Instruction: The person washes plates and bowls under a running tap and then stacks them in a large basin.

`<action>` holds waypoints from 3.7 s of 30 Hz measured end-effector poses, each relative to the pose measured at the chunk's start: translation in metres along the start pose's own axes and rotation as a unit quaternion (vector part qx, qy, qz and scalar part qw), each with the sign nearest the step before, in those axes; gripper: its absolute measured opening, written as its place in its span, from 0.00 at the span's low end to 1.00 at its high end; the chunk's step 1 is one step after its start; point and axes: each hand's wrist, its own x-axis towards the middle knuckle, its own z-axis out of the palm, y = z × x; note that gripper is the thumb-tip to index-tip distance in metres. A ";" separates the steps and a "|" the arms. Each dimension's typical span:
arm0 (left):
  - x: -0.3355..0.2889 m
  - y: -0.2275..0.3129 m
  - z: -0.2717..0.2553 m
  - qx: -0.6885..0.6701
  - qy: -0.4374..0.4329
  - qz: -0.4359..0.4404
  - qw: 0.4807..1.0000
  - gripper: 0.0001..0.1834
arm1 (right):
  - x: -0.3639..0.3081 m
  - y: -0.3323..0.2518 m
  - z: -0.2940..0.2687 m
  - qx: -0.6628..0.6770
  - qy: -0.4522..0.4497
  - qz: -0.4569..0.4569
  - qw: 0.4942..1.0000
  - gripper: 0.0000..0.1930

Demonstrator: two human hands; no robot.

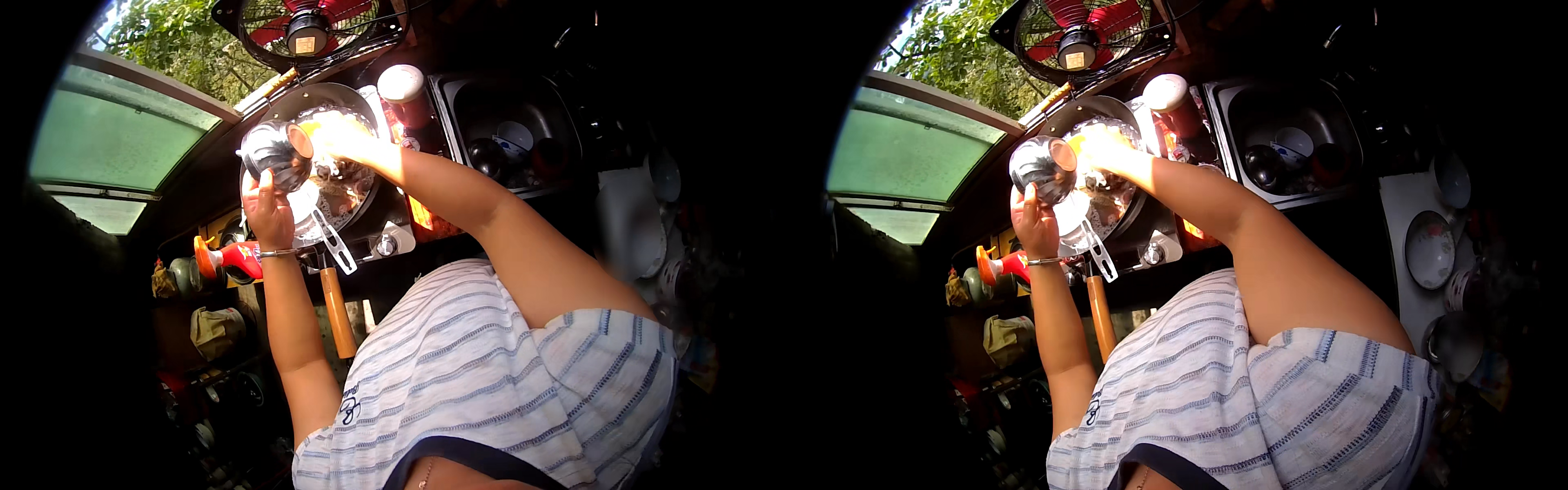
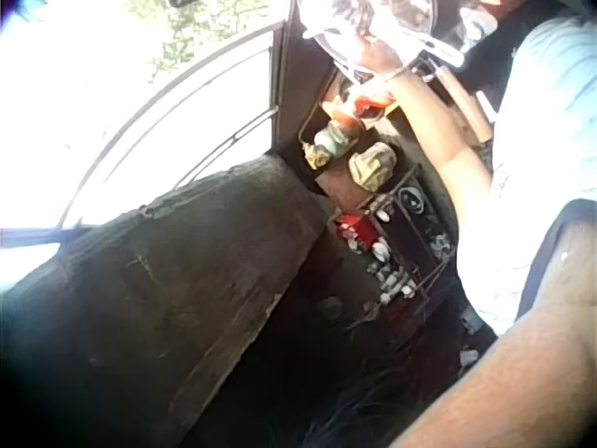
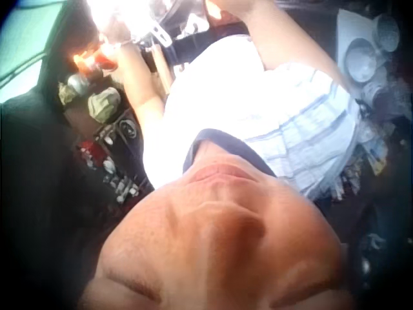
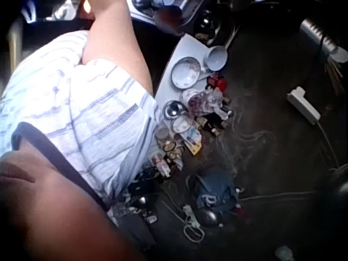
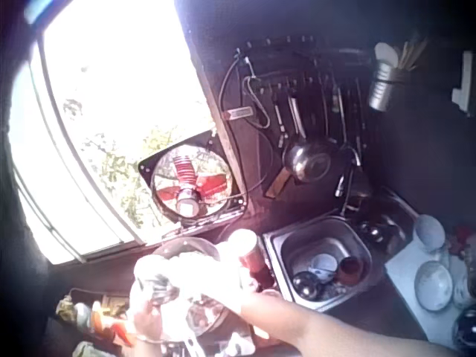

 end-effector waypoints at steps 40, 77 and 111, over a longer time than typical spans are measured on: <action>0.038 -0.060 -0.029 0.631 0.063 -0.053 0.771 0.17 | -0.059 0.020 -0.068 0.007 -0.079 -0.115 0.990 0.15; 0.083 -0.130 -0.064 0.568 0.048 -0.057 0.820 0.21 | 0.041 0.010 0.037 0.141 -0.335 0.141 0.921 0.10; 0.054 -0.053 -0.047 -0.251 0.180 -0.217 0.926 0.25 | 0.022 -0.016 -0.005 0.684 -0.054 0.239 0.687 0.24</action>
